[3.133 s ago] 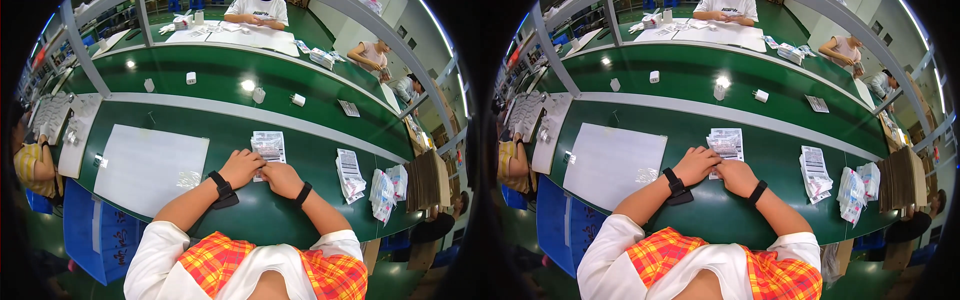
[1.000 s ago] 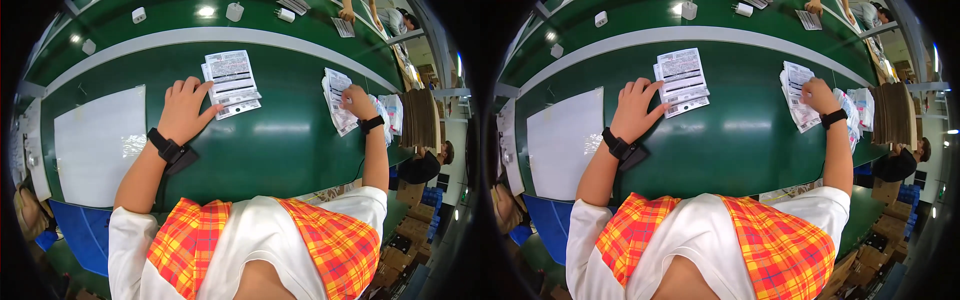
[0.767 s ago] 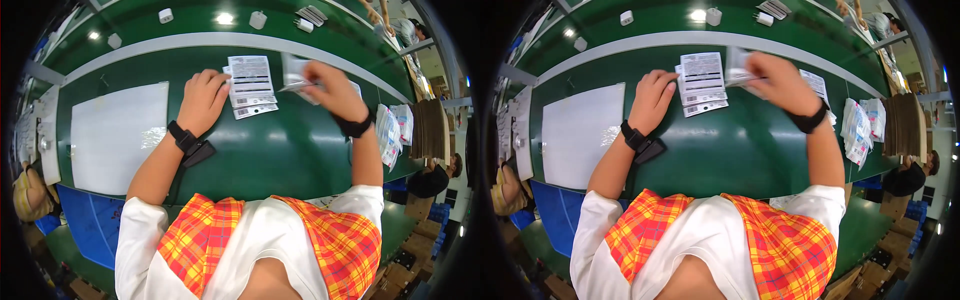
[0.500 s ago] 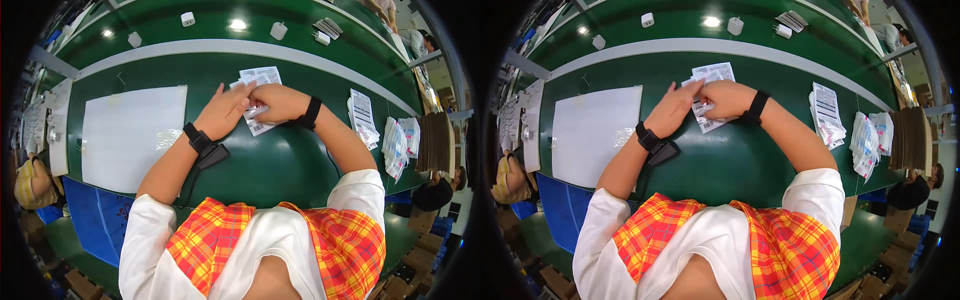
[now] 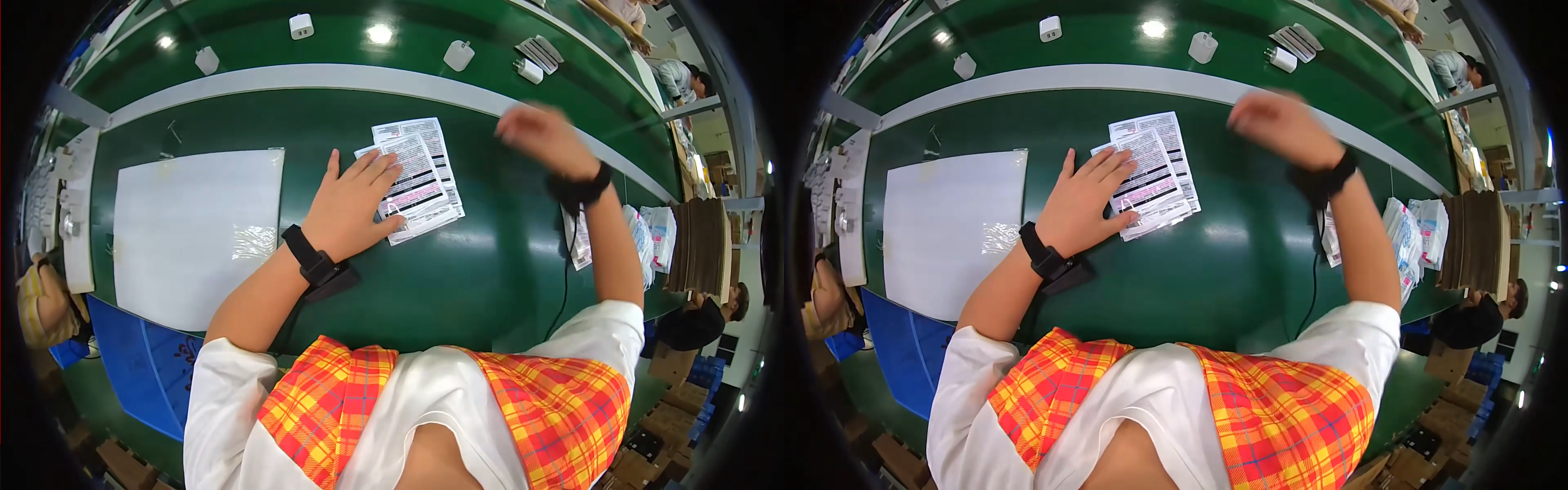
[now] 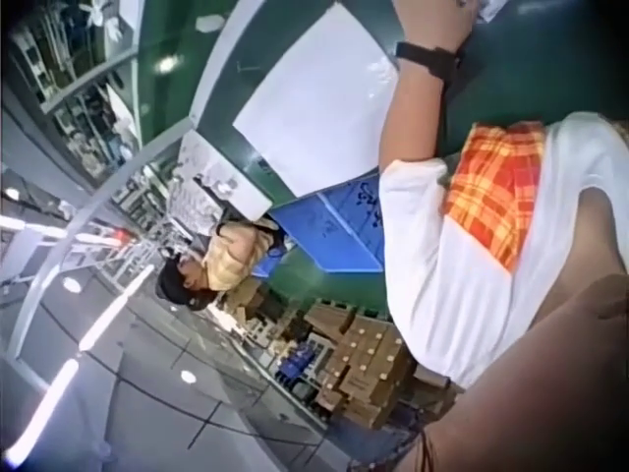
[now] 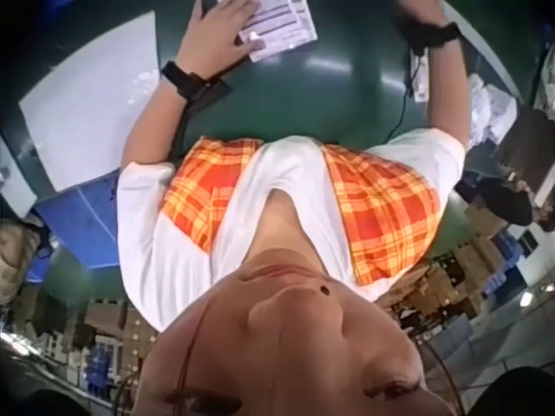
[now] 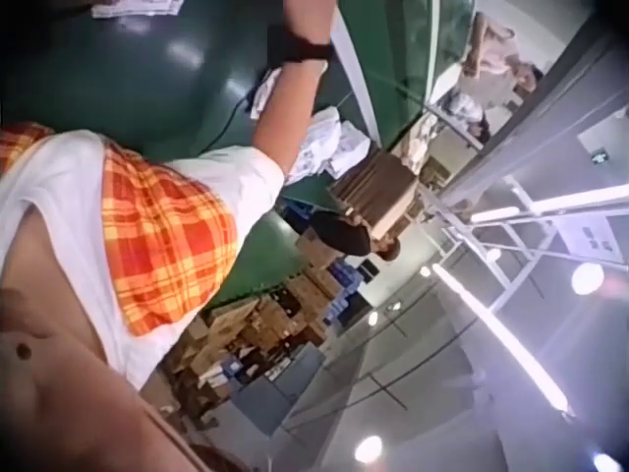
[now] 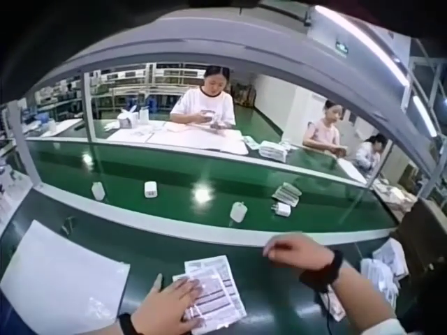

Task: The person packages power adapters by hand, picking up an adapter and a plastic pouch, sliding the adapter into the pouch, and sealing the adhesive flap. This process is repeated multiple times throughout the video.

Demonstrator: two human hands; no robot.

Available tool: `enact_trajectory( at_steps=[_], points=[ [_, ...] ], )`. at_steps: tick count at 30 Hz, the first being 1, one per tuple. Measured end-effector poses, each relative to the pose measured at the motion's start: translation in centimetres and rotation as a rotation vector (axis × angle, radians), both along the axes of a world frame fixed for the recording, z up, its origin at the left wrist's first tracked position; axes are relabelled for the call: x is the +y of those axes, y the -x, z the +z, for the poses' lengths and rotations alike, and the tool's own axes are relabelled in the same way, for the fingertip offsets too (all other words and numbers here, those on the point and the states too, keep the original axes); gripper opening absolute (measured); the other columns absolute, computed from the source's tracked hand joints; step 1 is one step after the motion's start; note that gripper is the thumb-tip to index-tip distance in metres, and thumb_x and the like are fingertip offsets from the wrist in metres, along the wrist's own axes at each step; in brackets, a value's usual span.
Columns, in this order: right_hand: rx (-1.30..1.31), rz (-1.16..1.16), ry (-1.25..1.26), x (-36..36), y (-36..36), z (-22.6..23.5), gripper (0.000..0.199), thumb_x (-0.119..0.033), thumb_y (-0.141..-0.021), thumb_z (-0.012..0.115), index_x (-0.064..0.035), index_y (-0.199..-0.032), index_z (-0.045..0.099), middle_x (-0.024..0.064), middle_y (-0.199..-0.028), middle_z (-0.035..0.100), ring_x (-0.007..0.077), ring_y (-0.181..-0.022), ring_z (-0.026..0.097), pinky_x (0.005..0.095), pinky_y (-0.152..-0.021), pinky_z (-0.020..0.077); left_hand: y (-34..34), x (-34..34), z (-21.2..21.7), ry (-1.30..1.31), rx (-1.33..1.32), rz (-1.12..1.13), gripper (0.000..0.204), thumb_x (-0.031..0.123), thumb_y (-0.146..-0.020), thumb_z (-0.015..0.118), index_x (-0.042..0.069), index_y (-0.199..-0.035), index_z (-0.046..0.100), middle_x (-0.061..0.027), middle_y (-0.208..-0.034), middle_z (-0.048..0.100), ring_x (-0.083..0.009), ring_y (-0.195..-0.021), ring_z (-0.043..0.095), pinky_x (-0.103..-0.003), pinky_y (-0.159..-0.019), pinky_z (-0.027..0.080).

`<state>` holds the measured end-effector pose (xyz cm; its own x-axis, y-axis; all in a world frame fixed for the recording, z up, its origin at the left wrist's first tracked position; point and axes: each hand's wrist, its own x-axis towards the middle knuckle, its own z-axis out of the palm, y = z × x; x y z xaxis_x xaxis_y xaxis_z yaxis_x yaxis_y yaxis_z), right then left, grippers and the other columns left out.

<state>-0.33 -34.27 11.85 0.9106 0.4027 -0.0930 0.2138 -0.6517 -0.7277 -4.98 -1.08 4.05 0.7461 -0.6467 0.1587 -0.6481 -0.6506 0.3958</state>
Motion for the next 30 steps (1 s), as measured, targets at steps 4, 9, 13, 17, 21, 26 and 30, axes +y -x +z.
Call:
enact_trajectory(
  at_steps=[4, 9, 13, 17, 21, 26, 30],
  points=[
    [-0.412, -0.365, 0.091, -9.6, -9.0, -4.8, 0.027, -0.005, -0.083, 0.055, -0.0087, -0.107, 0.067, 0.0131, -0.105, 0.067, 0.0261, -0.099, 0.065, 0.033, -0.089, 0.0492, 0.1, -0.9, 0.6, 0.031, -0.029, 0.04, 0.048, 0.019, -0.076, 0.068, 0.008, -0.122, 0.058, -0.01, -0.126, 0.056, -0.0261, -0.125, 0.049, -0.061, -0.111, 0.025],
    [-0.688, -0.257, 0.583, -14.6, -13.8, -11.5, 0.038, -0.003, -0.083, 0.05, -0.0191, -0.114, 0.066, 0.0205, -0.123, 0.059, 0.0372, -0.109, 0.06, 0.0409, -0.095, 0.0476, -0.8, -0.7, -0.2, 0.081, -0.11, 0.056, 0.037, 0.011, -0.072, 0.067, 0.005, -0.108, 0.062, -0.0101, -0.114, 0.06, -0.0267, -0.112, 0.056, -0.055, -0.109, 0.034],
    [-0.415, -0.506, 0.744, -15.8, -15.0, -11.3, 0.04, -0.008, -0.082, 0.055, -0.0214, -0.12, 0.063, 0.0229, -0.125, 0.055, 0.038, -0.113, 0.056, 0.0434, -0.098, 0.0467, -1.0, -0.7, -0.2, 0.145, -0.121, 0.064, 0.027, 0.01, -0.073, 0.066, 0.005, -0.1, 0.064, -0.0095, -0.108, 0.063, -0.0265, -0.106, 0.06, -0.049, -0.107, 0.038],
    [-0.228, -0.719, 0.915, -12.7, -12.9, -10.0, 0.04, -0.015, -0.083, 0.061, -0.0226, -0.122, 0.062, 0.0233, -0.119, 0.056, 0.039, -0.111, 0.057, 0.0448, -0.096, 0.0469, -1.0, 0.3, -0.4, 0.077, -0.097, 0.1, 0.023, 0.01, -0.074, 0.066, 0.006, -0.097, 0.066, -0.0096, -0.101, 0.064, -0.027, -0.098, 0.063, -0.046, -0.105, 0.041],
    [-0.324, -0.597, 0.731, -18.4, -10.1, -8.4, 0.045, -0.027, -0.085, 0.065, -0.0158, -0.128, 0.059, 0.0174, -0.116, 0.062, 0.0307, -0.106, 0.061, 0.0404, -0.088, 0.0492, -1.3, -1.4, -0.3, 0.144, -0.129, 0.02, 0.022, 0.011, -0.074, 0.066, 0.007, -0.095, 0.067, -0.0095, -0.093, 0.064, -0.0277, -0.09, 0.064, -0.047, -0.104, 0.042],
    [-0.228, -0.568, -0.497, -0.5, -1.2, -1.3, 0.046, -0.035, -0.092, 0.061, -0.006, -0.128, 0.056, 0.0039, -0.105, 0.063, 0.0124, -0.088, 0.06, 0.025, -0.075, 0.0489, 0.1, -0.3, 0.1, 0.113, -0.193, 0.042, 0.02, 0.011, -0.075, 0.065, 0.006, -0.094, 0.067, -0.0099, -0.089, 0.063, -0.0288, -0.088, 0.063, -0.047, -0.103, 0.043],
    [0.012, -0.393, -0.634, 9.1, 5.6, -2.2, 0.044, -0.029, -0.092, 0.062, -0.0057, -0.127, 0.051, 0.0051, -0.107, 0.061, 0.0133, -0.087, 0.059, 0.0229, -0.074, 0.0477, -0.2, 0.0, -0.5, 0.006, -0.206, 0.03, 0.021, 0.009, -0.076, 0.062, 0.004, -0.096, 0.067, -0.01, -0.09, 0.061, -0.029, -0.09, 0.062, -0.047, -0.102, 0.043]
  ],
)
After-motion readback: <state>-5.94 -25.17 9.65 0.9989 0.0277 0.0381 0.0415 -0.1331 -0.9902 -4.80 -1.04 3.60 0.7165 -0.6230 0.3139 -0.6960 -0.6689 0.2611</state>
